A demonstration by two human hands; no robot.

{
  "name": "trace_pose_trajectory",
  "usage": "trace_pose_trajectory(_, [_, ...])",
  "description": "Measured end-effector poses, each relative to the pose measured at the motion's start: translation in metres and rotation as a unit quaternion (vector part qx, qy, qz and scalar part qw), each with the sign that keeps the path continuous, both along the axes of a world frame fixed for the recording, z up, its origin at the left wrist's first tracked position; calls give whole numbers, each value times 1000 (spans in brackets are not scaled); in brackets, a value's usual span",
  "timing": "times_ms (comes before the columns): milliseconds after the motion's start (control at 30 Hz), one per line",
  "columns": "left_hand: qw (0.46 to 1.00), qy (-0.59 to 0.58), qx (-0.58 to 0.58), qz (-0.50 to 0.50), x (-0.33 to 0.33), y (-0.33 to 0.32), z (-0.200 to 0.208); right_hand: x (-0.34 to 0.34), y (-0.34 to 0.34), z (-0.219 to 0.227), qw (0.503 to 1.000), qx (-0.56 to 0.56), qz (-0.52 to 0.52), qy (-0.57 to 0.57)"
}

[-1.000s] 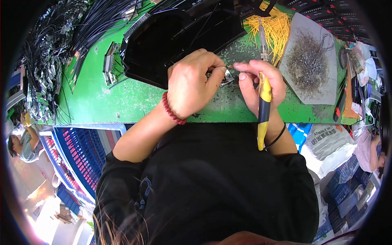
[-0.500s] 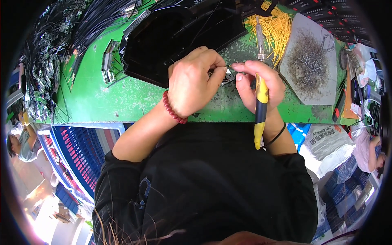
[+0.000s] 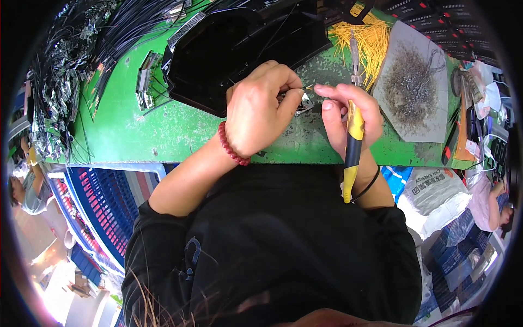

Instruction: Soldering wires onto small circuit boards and assembling electronic components into toy car bodies at an assembly line workbench.

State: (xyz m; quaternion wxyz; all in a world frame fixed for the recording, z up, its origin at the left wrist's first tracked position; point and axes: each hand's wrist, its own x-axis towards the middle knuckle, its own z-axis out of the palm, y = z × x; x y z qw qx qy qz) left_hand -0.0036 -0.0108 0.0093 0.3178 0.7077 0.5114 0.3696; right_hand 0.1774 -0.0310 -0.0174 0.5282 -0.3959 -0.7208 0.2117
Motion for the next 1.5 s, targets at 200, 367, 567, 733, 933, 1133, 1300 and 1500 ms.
trace_pose_trajectory(200, [1000, -8, 0, -12, -1, -1, 0, -2, -1, -1, 998, -50, 4, 37])
trace_pose_trajectory(367, [1000, -12, -6, -7, 0, 0, -1, -1, -2, -2, 1000, -11, 9, 24])
trace_pose_trajectory(567, [1000, -9, 2, -4, 0, 1, -3, 1, -1, 2, 999, 16, 11, -30])
trace_pose_trajectory(733, [1000, -11, -6, -1, 0, 1, -2, -1, 0, 5, 998, 17, 7, -56])
trace_pose_trajectory(933, [1000, -14, -4, 3, 0, 1, -4, -6, 1, 2, 1000, 24, 2, 16])
trace_pose_trajectory(1133, [1000, 0, 7, -18, -4, -1, -4, 12, 14, 5, 992, -61, 16, -111])
trace_pose_trajectory(1300, [994, 51, 90, -40, -4, 1, -4, 6, 7, 11, 976, -54, 16, -211])
trace_pose_trajectory(1500, [975, 121, 163, -93, -4, 4, -5, 1, 5, 13, 969, -31, 5, -245])
